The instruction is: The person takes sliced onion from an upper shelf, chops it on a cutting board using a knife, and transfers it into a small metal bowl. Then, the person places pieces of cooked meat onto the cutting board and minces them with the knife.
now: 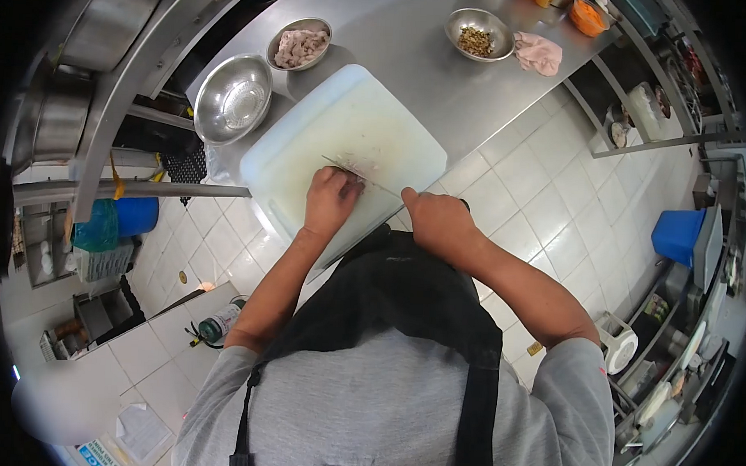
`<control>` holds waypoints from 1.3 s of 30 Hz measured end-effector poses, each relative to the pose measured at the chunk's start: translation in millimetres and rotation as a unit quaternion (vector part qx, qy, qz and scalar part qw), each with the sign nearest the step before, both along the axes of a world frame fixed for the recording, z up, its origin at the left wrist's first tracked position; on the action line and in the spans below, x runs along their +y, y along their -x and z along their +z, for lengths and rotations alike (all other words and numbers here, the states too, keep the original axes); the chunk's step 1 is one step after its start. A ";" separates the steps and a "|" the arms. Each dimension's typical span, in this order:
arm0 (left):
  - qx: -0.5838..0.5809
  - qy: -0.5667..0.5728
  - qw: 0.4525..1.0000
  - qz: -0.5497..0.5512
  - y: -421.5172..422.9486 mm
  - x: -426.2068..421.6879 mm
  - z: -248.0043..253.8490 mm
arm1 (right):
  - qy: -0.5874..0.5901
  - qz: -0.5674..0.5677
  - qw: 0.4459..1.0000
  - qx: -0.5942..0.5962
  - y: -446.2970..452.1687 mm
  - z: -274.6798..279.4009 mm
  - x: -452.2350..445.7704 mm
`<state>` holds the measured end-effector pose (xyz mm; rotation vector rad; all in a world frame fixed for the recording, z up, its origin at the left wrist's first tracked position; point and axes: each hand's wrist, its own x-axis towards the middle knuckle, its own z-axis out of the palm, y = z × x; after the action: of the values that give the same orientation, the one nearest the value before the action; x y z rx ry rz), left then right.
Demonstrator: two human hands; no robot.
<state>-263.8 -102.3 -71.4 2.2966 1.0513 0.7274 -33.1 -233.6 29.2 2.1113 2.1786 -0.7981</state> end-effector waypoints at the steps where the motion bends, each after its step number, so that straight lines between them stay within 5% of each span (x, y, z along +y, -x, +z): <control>1: -0.003 -0.004 1.000 0.002 0.9 -0.1 0.3 | -0.003 0.005 1.000 -0.002 -0.3 7.9 2.4; 13: 0.024 -0.041 0.996 0.078 11.5 -14.4 10.1 | -0.003 0.017 1.000 -0.001 -0.9 7.0 1.0; 39: -0.020 -0.048 0.997 0.059 5.2 -16.9 -2.1 | 0.016 0.013 1.000 -0.009 0.1 13.4 1.6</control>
<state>-269.0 -119.2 -73.4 2.3064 1.1642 0.8841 -33.2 -232.0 42.6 2.0623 2.1649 -0.8033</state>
